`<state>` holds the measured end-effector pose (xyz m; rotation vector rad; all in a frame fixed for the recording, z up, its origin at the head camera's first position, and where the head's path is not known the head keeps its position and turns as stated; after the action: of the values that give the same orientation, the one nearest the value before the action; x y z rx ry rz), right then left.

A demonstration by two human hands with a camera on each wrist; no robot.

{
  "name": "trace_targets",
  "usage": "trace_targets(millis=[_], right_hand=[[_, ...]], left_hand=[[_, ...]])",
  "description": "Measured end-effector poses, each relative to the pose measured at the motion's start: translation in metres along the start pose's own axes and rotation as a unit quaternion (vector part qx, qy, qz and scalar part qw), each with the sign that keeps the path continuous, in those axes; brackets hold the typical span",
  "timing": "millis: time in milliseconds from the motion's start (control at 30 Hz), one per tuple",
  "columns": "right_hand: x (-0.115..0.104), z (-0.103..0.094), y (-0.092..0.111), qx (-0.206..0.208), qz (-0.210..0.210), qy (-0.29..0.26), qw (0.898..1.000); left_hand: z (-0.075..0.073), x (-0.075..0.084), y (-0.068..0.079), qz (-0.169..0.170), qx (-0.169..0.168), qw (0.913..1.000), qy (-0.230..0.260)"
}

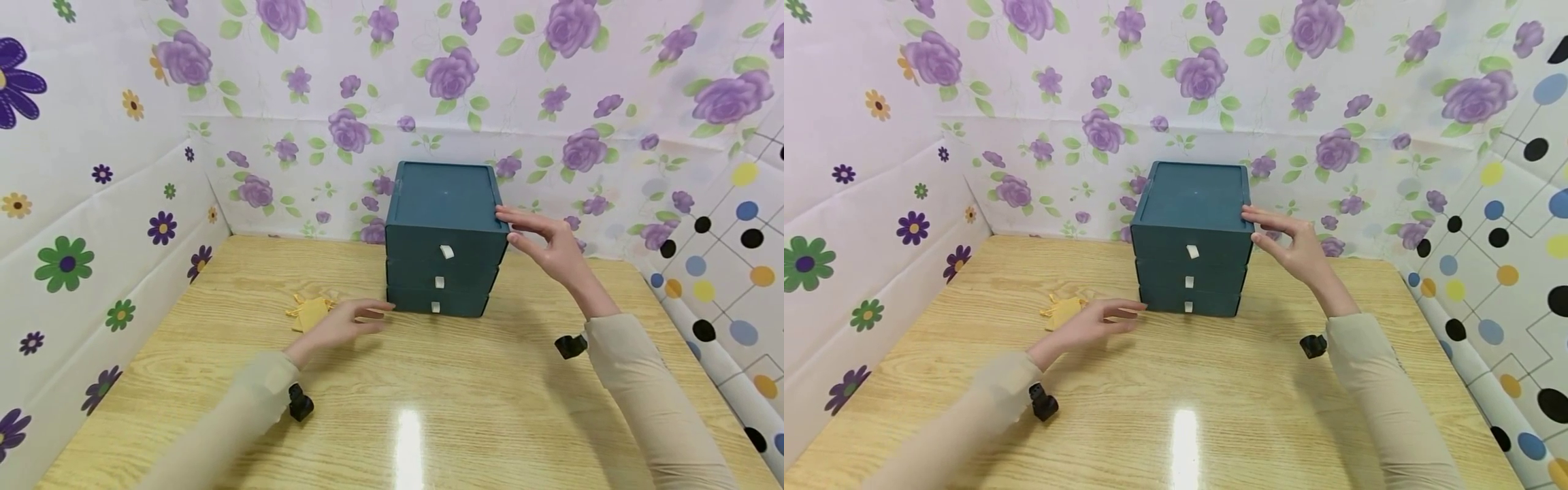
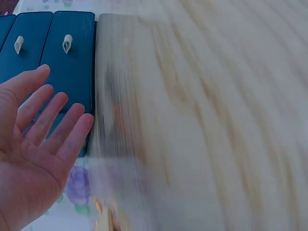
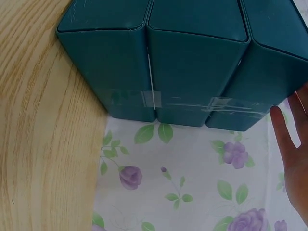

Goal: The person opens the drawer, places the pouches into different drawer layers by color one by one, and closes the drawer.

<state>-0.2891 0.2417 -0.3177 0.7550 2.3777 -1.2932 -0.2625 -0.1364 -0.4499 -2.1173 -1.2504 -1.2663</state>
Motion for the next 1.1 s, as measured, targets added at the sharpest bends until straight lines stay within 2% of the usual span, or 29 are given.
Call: trace_targets(millis=[267,500,700,900,1100], right_hand=[[-0.003,0.000,0.000,0.002,-0.005,0.007,1.000],[-0.005,0.001,-0.001,0.005,-0.011,0.005,1.000],[-0.002,0.002,0.000,0.008,-0.009,0.001,1.000],[0.001,0.002,0.001,0.013,-0.008,0.000,1.000],[0.002,0.002,0.002,0.017,-0.015,-0.004,1.000]], left_hand=[[0.024,0.011,-0.019,-0.035,0.008,0.9984,0.045],[0.046,0.017,-0.035,-0.052,0.000,0.9934,0.102],[0.057,0.023,-0.043,-0.086,0.041,0.9878,0.123],[0.067,0.028,-0.049,-0.090,0.049,0.9818,0.160],[0.076,0.028,-0.058,-0.095,0.074,0.9770,0.176]])
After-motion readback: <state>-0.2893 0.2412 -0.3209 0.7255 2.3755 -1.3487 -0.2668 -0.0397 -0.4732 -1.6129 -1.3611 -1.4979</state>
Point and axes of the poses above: each hand's wrist, its own y-axis away from the middle knuckle, its own z-axis out of the palm, x = y × z, the point moved 1 cm from there along -y, towards the middle knuckle, and after that the axes turned 12 degrees about -z, right-handed, at the moved point
